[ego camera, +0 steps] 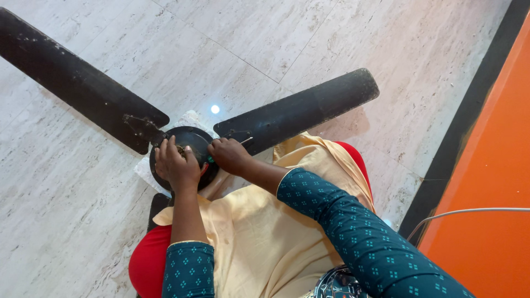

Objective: The person sits on the floor and uses a screwdriver to remove and reattach screws on the central hub of a ceiling fan. They adjust the fan blades and continue tightening the screws throughout the clip.

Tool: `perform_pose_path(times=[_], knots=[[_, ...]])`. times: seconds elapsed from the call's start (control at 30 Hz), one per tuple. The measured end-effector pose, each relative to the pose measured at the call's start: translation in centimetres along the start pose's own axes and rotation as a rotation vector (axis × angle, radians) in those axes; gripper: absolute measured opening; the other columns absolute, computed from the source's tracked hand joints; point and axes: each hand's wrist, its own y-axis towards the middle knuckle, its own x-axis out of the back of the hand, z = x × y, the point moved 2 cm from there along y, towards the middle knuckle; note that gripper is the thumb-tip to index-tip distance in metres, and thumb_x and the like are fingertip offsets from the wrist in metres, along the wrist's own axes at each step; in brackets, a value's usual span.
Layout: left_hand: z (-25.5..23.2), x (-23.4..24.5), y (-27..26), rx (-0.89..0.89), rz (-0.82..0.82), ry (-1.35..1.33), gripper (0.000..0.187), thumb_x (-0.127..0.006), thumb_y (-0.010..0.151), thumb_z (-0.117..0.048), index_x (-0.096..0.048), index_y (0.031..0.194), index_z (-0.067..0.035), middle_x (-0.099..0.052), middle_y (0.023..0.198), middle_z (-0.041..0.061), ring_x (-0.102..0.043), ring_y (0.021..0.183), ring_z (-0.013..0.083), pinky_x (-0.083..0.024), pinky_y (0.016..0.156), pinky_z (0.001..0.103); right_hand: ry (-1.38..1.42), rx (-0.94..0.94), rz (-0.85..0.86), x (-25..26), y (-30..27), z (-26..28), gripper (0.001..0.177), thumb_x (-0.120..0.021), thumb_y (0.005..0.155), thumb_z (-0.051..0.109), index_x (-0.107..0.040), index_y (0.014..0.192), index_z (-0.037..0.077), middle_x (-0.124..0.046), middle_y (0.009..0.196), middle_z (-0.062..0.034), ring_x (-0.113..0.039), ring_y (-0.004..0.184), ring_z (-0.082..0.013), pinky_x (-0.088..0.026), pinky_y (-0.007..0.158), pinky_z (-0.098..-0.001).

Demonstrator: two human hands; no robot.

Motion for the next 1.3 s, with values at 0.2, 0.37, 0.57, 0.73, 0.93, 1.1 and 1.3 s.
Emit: perform_pose_path(times=[0.2,0.37,0.57,0.73,0.93,1.1,1.3], knots=[[0.0,0.0,-0.3,-0.015,-0.018,0.004,0.057,-0.054,0.099,-0.037,-0.048,0.152,-0.016,-0.04,0.16,0.013,-0.025,0.153,0.0352,-0.016,0.119,0.061,-0.04,-0.024,-0.057,-0.3,-0.6,0.6,0.015,-0.066,0.086,0.017,-0.062,0.098,0.008,-0.067,0.092,-0.0078,-0.069,0.083,-0.0228,-0.055,0.067,-0.0353],[-0.2,0.3,-0.6,-0.021,-0.026,0.002,0.058,-0.055,0.099,-0.037,-0.047,0.153,-0.018,-0.04,0.161,0.012,-0.026,0.152,0.0356,-0.018,0.12,0.06,0.021,-0.004,-0.104,-0.6,-0.8,-0.3,0.017,-0.066,0.085,0.014,-0.063,0.101,0.008,-0.067,0.096,-0.0087,-0.07,0.088,-0.0255,-0.056,0.071,-0.0361],[0.0,0.3,-0.6,-0.005,-0.015,-0.012,0.059,-0.055,0.098,-0.039,-0.047,0.153,-0.018,-0.038,0.162,0.013,-0.026,0.152,0.0353,-0.017,0.119,0.059,0.068,0.081,-0.073,-0.9,0.0,-1.2,0.019,-0.067,0.085,0.012,-0.064,0.104,0.009,-0.067,0.101,-0.0096,-0.07,0.094,-0.0277,-0.057,0.077,-0.0378],[-0.5,0.5,-0.6,0.035,0.005,0.001,0.062,-0.055,0.098,-0.04,-0.044,0.155,-0.016,-0.037,0.161,0.013,-0.026,0.151,0.035,-0.016,0.118,0.06,0.079,0.077,-0.069,-0.3,-0.3,-0.9,0.021,-0.066,0.082,0.012,-0.064,0.103,0.009,-0.067,0.1,-0.0086,-0.069,0.094,-0.0276,-0.056,0.077,-0.0382],[-0.5,0.5,-0.8,0.027,0.005,0.02,0.065,-0.055,0.099,-0.042,-0.041,0.156,-0.014,-0.038,0.16,0.013,-0.027,0.15,0.0371,-0.018,0.117,0.061,-0.017,0.0,-0.026,-0.1,-0.6,0.1,0.021,-0.065,0.086,0.016,-0.063,0.105,0.006,-0.067,0.099,-0.0092,-0.069,0.09,-0.0248,-0.054,0.073,-0.0359],[-0.5,0.5,-0.7,0.021,-0.01,0.025,0.066,-0.055,0.099,-0.042,-0.04,0.157,-0.014,-0.037,0.161,0.013,-0.029,0.149,0.0375,-0.02,0.116,0.061,0.011,0.01,-0.077,0.0,-0.8,0.0,0.018,-0.064,0.087,0.015,-0.062,0.104,0.008,-0.068,0.098,-0.0078,-0.069,0.091,-0.0242,-0.055,0.074,-0.0364],[-0.2,0.5,-0.9,0.029,-0.023,-0.011,0.065,-0.057,0.098,-0.041,-0.042,0.156,-0.015,-0.04,0.16,0.012,-0.031,0.149,0.0362,-0.022,0.118,0.06,0.078,-0.07,-0.028,0.3,-0.4,-0.7,0.017,-0.064,0.09,0.014,-0.062,0.105,0.006,-0.067,0.097,-0.0095,-0.069,0.089,-0.0263,-0.057,0.071,-0.0379]])
